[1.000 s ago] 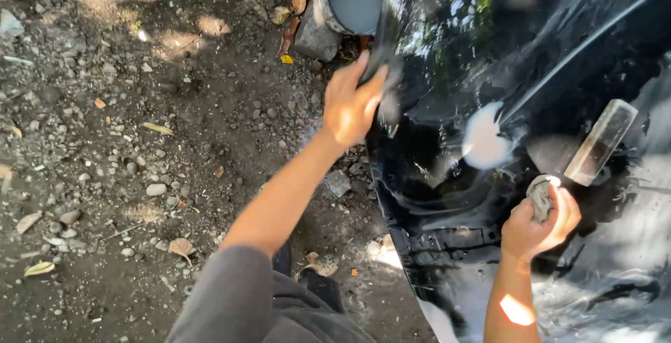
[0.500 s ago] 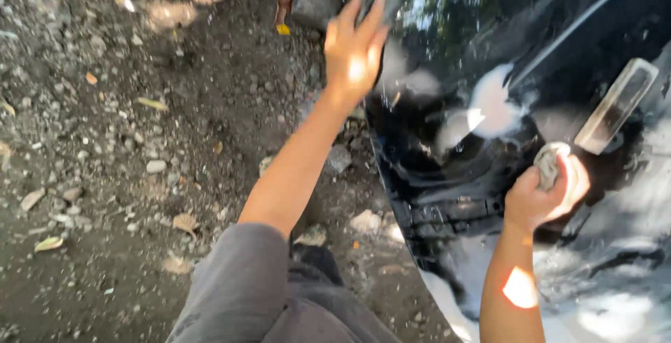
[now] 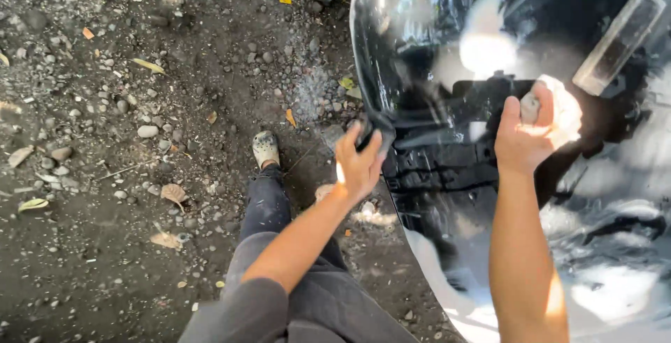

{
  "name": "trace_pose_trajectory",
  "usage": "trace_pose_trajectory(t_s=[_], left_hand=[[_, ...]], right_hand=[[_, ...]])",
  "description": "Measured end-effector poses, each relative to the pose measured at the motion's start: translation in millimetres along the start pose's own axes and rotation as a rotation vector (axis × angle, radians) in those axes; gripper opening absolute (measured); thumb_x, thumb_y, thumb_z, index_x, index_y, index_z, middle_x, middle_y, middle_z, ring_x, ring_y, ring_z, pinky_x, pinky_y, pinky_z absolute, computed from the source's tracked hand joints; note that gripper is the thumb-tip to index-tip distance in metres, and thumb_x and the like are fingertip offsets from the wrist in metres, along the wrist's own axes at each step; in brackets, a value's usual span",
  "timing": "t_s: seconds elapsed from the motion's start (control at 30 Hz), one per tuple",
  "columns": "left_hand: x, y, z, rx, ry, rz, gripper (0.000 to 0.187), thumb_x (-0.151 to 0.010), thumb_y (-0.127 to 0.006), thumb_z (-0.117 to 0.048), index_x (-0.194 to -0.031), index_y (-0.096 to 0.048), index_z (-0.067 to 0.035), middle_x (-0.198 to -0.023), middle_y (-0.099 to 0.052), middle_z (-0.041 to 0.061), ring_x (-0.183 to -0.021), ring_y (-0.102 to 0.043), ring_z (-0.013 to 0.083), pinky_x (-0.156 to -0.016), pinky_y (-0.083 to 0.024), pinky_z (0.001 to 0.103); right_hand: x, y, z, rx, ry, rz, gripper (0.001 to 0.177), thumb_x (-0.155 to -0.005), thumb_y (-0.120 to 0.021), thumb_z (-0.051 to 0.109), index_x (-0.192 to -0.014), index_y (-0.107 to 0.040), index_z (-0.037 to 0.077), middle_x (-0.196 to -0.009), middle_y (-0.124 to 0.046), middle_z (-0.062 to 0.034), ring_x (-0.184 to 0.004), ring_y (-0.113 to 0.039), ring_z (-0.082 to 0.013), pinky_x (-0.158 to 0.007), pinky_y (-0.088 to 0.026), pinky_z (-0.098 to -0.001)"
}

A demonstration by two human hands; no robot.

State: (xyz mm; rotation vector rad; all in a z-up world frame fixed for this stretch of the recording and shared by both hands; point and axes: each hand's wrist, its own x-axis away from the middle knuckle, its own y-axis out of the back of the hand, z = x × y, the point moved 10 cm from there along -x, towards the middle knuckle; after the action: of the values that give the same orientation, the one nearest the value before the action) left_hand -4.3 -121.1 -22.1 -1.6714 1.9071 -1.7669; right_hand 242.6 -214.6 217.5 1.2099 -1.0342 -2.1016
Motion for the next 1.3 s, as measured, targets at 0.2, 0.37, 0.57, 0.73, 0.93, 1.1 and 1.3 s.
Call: trace_pose_trajectory(t_s=[0.2,0.37,0.57,0.73,0.93,1.1,1.3], left_hand=[[46,-39,-60,-1.388,-1.057,-0.220,0.048,-0.104,-0.064,-0.019,-0.151,-0.053,-0.012,-0.147,-0.050,0.027,-0.131,-0.047,0.0408,-0.113,-0.038,0.049],[145,28,57,-1.411,-1.032,0.006,0.049,-0.099,-0.064,-0.020,-0.147,-0.055,-0.014,-0.148,-0.044,0.028,-0.129,-0.046,0.0468,-0.110,-0.038,0.052],[107,-42,-32,-1.406,-1.118,-0.276,0.044,-0.102,-0.073,-0.020,-0.144,-0.061,-0.016,-0.145,-0.052,0.026,-0.125,-0.052,0.0430,-0.104,-0.046,0.049],[212,-9,59,-1.168,-0.812,-0.017,0.034,-0.098,-0.069,-0.021,-0.130,-0.064,-0.013,-0.123,-0.059,0.029,-0.108,-0.060,0.0439,-0.094,-0.046,0.054],[148,-36,10,-1.121,-1.041,-0.215,0.040,-0.097,-0.072,-0.019,-0.136,-0.063,-0.014,-0.135,-0.053,0.025,-0.111,-0.058,0.0418,-0.094,-0.047,0.052],[256,-47,77,-1.495,-1.426,0.198,0.032,-0.095,-0.066,-0.016,-0.127,-0.069,-0.020,-0.140,-0.054,0.022,-0.111,-0.064,0.0436,-0.095,-0.051,0.051],[199,-102,43,-1.631,-0.919,0.250,0.026,-0.099,-0.073,-0.026,-0.116,-0.068,-0.007,-0.113,-0.065,0.018,-0.101,-0.064,0.0407,-0.090,-0.048,0.049]], right_hand=[[77,32,8,0.072,0.256,0.122,0.028,-0.096,-0.077,0.010,-0.121,-0.068,0.006,-0.128,-0.064,-0.0176,-0.127,-0.057,-0.0390,-0.114,-0.044,-0.0490],[96,41,18,0.034,0.269,0.066,0.032,-0.094,-0.082,0.014,-0.122,-0.069,0.007,-0.131,-0.058,-0.0191,-0.124,-0.055,-0.0399,-0.109,-0.043,-0.0504],[100,36,4,0.045,0.282,0.123,0.036,-0.097,-0.078,0.013,-0.131,-0.069,0.005,-0.144,-0.057,-0.0204,-0.131,-0.055,-0.0407,-0.114,-0.043,-0.0510],[90,50,46,0.004,0.407,0.074,0.039,-0.082,-0.083,0.018,-0.115,-0.068,0.003,-0.127,-0.059,-0.0267,-0.118,-0.056,-0.0460,-0.102,-0.045,-0.0506],[169,45,-1,0.154,0.295,0.284,0.022,-0.088,-0.084,0.014,-0.101,-0.069,0.007,-0.102,-0.066,-0.0176,-0.097,-0.060,-0.0409,-0.088,-0.047,-0.0500],[169,58,7,-0.719,0.008,0.122,0.023,-0.094,-0.076,0.016,-0.109,-0.062,0.005,-0.104,-0.068,-0.0084,-0.094,-0.067,-0.0276,-0.085,-0.056,-0.0402],[157,43,-43,-0.759,-0.590,0.182,0.027,-0.099,-0.075,0.020,-0.115,-0.061,0.003,-0.097,-0.066,-0.0116,-0.085,-0.062,-0.0173,-0.072,-0.053,-0.0308]])
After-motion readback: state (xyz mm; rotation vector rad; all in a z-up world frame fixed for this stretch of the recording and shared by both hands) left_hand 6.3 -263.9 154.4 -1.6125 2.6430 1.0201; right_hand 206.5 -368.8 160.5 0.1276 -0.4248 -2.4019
